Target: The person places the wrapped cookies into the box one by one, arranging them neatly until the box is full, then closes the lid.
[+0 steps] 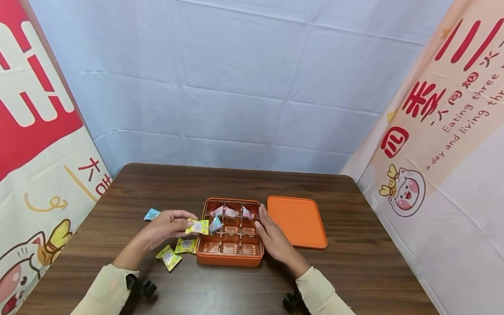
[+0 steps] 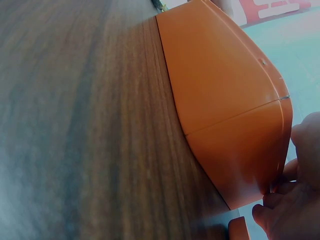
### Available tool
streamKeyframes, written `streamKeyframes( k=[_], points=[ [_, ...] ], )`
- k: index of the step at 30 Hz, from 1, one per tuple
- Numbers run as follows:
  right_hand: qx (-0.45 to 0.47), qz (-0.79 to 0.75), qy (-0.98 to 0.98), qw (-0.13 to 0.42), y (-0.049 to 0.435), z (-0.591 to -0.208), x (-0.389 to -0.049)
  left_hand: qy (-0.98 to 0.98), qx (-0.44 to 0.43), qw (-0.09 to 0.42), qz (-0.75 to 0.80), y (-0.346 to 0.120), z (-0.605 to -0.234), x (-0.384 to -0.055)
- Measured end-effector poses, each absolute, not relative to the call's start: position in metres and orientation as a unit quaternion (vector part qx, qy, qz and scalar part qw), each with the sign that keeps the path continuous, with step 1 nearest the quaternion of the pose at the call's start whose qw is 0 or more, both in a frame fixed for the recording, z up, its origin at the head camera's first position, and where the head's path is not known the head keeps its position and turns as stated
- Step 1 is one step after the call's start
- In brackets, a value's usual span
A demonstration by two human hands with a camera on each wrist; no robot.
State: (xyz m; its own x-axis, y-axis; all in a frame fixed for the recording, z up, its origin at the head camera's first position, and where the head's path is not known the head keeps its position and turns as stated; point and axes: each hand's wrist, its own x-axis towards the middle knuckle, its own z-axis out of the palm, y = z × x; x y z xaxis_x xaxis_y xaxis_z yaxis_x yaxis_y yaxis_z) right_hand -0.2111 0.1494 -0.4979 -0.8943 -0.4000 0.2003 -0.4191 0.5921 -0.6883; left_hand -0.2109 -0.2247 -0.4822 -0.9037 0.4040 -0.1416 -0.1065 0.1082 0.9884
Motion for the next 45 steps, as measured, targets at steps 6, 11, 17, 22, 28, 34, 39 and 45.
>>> streamKeyframes(
  k=[6, 11, 17, 22, 28, 34, 39, 45],
  points=[
    [0.23, 0.388, -0.892, 0.011, 0.15, -0.498, -0.211, 0.721, 0.096, 0.194, 0.659, -0.224, -0.48, -0.208],
    [0.23, 0.389, -0.892, 0.012, 0.15, -0.498, -0.211, 0.724, 0.084, 0.189, 0.658, -0.221, -0.477, -0.205],
    [0.23, 0.388, -0.893, 0.012, 0.15, -0.498, -0.211, 0.74, 0.064, 0.174, 0.646, -0.214, -0.471, -0.201],
    [0.232, 0.39, -0.891, 0.013, 0.149, -0.497, -0.211, 0.753, 0.062, 0.176, 0.632, -0.21, -0.466, -0.198],
    [0.231, 0.39, -0.891, 0.014, 0.149, -0.497, -0.211, 0.76, 0.068, 0.183, 0.621, -0.208, -0.462, -0.195],
    [0.228, 0.39, -0.892, 0.013, 0.148, -0.498, -0.211, 0.766, 0.085, 0.182, 0.61, -0.204, -0.46, -0.192],
    [0.228, 0.387, -0.893, 0.01, 0.149, -0.498, -0.211, 0.765, 0.105, 0.187, 0.607, -0.203, -0.461, -0.192],
    [0.228, 0.392, -0.891, 0.011, 0.149, -0.499, -0.212, 0.773, 0.125, 0.178, 0.596, -0.2, -0.463, -0.192]
  ],
)
